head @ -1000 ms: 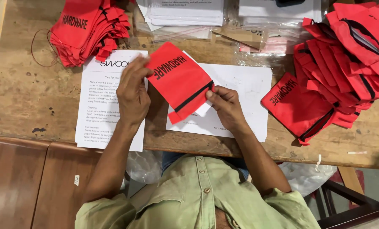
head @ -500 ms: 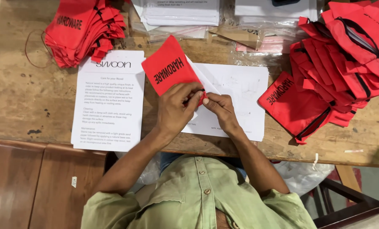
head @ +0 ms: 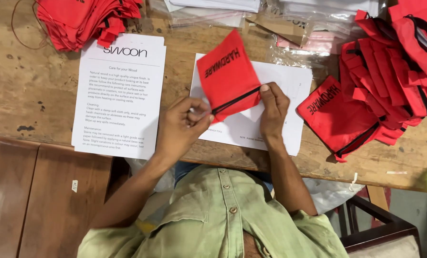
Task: The person sits at a workbench and inserts folded white paper instruction sheets into small red zippered pouches, one pouch at a time, taking each pouch from a stack and placing the filled pouch back on the pile. They occasionally smooth and align the papers before sliding them into a pouch.
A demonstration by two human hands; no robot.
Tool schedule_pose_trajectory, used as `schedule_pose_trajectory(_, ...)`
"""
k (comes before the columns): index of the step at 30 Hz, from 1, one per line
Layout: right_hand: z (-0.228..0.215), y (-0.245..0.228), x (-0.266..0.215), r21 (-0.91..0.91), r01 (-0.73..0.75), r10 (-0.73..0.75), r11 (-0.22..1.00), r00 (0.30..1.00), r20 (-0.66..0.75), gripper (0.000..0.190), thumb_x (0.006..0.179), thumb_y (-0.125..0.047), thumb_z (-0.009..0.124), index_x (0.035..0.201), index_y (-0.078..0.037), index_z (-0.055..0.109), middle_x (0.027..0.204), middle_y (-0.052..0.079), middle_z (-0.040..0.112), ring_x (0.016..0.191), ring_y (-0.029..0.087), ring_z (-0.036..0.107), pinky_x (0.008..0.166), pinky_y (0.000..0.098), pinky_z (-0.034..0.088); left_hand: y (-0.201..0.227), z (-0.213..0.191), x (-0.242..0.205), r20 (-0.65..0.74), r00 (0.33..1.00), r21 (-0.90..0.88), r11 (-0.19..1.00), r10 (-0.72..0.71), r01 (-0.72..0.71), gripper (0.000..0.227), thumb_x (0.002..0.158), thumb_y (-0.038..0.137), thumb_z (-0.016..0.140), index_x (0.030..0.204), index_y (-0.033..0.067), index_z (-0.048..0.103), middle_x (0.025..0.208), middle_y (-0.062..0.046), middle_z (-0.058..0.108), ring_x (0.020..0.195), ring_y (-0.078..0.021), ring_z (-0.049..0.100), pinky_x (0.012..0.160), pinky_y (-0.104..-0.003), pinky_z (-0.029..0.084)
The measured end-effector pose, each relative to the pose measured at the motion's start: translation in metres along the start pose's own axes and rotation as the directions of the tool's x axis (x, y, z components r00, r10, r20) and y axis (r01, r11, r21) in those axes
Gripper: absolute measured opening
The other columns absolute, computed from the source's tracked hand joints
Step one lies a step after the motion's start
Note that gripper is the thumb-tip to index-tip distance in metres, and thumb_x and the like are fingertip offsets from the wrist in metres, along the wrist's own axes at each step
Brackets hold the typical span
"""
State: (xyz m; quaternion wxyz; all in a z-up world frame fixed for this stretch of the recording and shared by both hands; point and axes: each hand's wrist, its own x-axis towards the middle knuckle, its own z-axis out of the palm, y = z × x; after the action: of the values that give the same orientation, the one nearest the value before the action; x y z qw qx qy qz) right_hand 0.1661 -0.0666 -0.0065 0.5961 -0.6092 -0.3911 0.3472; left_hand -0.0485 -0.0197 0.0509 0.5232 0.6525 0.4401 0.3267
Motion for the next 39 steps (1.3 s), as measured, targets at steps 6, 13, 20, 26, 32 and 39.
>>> schedule_pose_trajectory(6,0.011,0.0,0.002,-0.198,-0.011,0.024,0.98,0.998,0.064,0.034,0.108,-0.021,0.055,0.082,-0.001,0.06,0.065,0.0,0.046,0.064,0.006,0.038,0.056,0.029,0.033,0.005,-0.007,-0.003,-0.009,0.986,0.322,0.934,0.167,-0.156,0.023,0.088,0.012,0.082,0.108,0.0067,0.073,0.102,-0.007,0.062,0.08,-0.0153,0.065,0.072,-0.03,0.055)
schedule_pose_trajectory(13,-0.01,-0.01,0.002,-0.3,0.031,-0.103,0.954,0.968,-0.227,0.014,0.1,-0.014,0.073,0.104,-0.002,0.076,0.088,-0.002,0.07,0.063,0.004,0.046,0.051,0.0239,0.035,-0.035,0.018,0.02,0.099,0.919,0.537,0.757,0.381,-0.372,0.022,0.086,0.018,0.076,0.104,0.0068,0.073,0.097,-0.01,0.064,0.092,-0.0325,0.065,0.08,-0.043,0.055)
schedule_pose_trajectory(20,-0.034,-0.03,-0.076,-0.212,0.105,-0.169,0.972,0.935,-0.313,0.027,0.104,-0.001,0.068,0.131,0.0,0.068,0.116,0.004,0.068,0.094,0.007,0.063,0.082,0.0229,0.053,-0.025,0.021,0.028,0.084,0.957,0.588,0.762,0.277,-0.272,0.011,0.094,0.019,0.07,0.094,0.0094,0.076,0.08,-0.012,0.065,0.068,-0.0355,0.067,0.059,-0.047,0.053)
schedule_pose_trajectory(26,-0.005,-0.016,-0.107,-0.272,0.016,-0.095,0.962,0.955,-0.28,0.038,0.099,0.002,0.069,0.137,-0.001,0.066,0.117,0.006,0.072,0.097,0.007,0.064,0.084,0.0221,0.053,-0.023,0.018,0.032,0.093,0.976,0.477,0.851,0.196,-0.217,0.015,0.09,0.013,0.07,0.1,0.0043,0.078,0.077,-0.013,0.065,0.066,-0.0317,0.067,0.06,-0.043,0.054)
schedule_pose_trajectory(32,0.007,-0.015,-0.102,-0.248,-0.319,0.247,0.915,0.927,-0.281,0.041,0.098,-0.002,0.071,0.139,-0.003,0.071,0.09,0.013,0.071,0.065,0.013,0.047,0.059,0.0259,0.039,-0.019,0.019,0.033,0.107,0.97,0.449,0.86,0.218,-0.243,0.017,0.09,0.012,0.072,0.104,0.0035,0.078,0.08,-0.013,0.07,0.067,-0.028,0.069,0.06,-0.039,0.054)
schedule_pose_trajectory(39,0.006,0.003,-0.094,0.0,-0.141,0.136,0.99,0.96,-0.244,0.026,0.104,-0.005,0.068,0.129,0.001,0.071,0.111,0.006,0.074,0.095,0.006,0.063,0.083,0.0211,0.052,-0.02,0.021,0.04,0.109,0.981,0.384,0.904,0.158,-0.188,0.013,0.089,0.012,0.073,0.099,0.0029,0.076,0.078,-0.01,0.07,0.066,-0.0214,0.07,0.061,-0.034,0.057)
